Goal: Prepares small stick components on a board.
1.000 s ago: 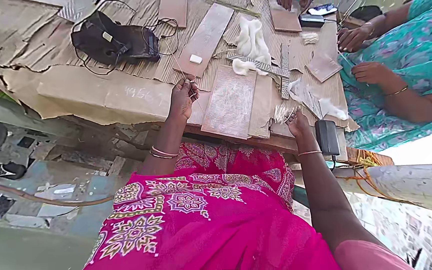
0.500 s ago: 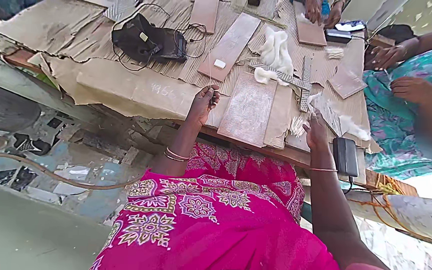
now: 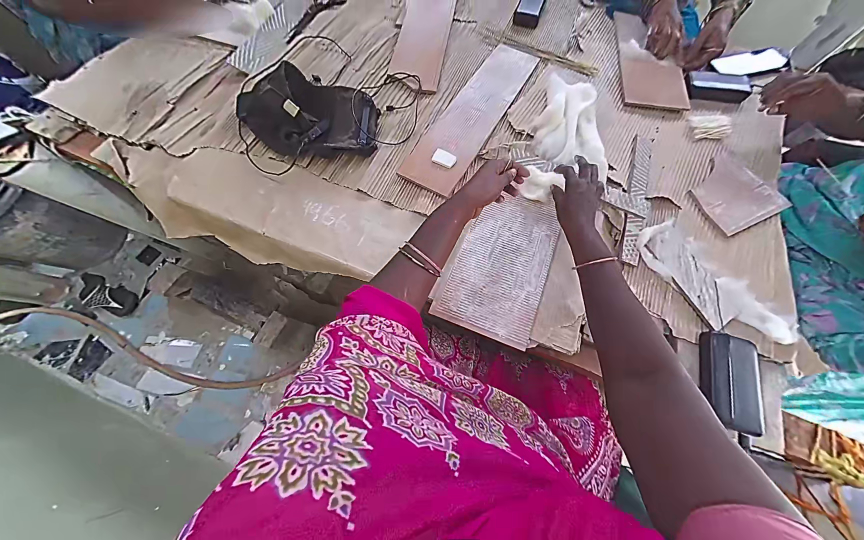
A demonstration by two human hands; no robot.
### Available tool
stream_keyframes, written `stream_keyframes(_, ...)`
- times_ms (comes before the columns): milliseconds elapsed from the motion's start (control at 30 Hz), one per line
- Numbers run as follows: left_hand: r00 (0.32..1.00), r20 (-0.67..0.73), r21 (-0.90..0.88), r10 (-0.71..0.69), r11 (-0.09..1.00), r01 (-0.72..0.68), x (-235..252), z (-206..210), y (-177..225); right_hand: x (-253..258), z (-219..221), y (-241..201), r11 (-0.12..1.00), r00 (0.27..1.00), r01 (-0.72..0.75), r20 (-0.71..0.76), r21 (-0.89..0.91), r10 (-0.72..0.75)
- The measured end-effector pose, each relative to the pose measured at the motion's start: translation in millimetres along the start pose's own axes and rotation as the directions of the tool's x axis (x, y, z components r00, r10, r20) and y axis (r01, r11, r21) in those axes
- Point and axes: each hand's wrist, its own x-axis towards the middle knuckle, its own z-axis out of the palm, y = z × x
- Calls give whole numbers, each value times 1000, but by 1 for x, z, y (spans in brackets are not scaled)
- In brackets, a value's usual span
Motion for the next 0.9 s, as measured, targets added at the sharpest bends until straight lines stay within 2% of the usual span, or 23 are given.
stream_keyframes(133, 998, 22, 112, -54, 992, 51, 35, 14, 6, 6, -1, 9, 1000, 1000, 18, 24, -8, -18)
stream_keyframes(267, 995, 88, 159, -52, 987, 37, 59, 27, -1, -1, -17, 20, 995, 988, 40, 147, 97, -54)
stream_keyframes(367, 988, 145, 235, -62, 972, 26, 66, 35, -4, -1, -18, 31, 989, 996, 51, 61, 141, -60)
stream_keyframes(433, 988, 145, 279, -48, 960, 6, 71, 38, -7, 3, -18, 33, 996, 997, 17, 69, 91, -24)
stream_keyframes(533, 989, 144, 318, -33, 948, -14, 76, 41, -10, 6, -10, 34, 998, 996, 43, 75, 39, -46)
stream_keyframes(767, 988, 144, 346, -48, 938, -5, 82, 45, -9, 7, -3, 34, 998, 996, 63, 69, 26, -65)
stream_keyframes(900, 982, 173, 456, -72, 890, -15, 84, 48, -10, 2, -5, 35, 995, 994, 85, 60, 47, -88)
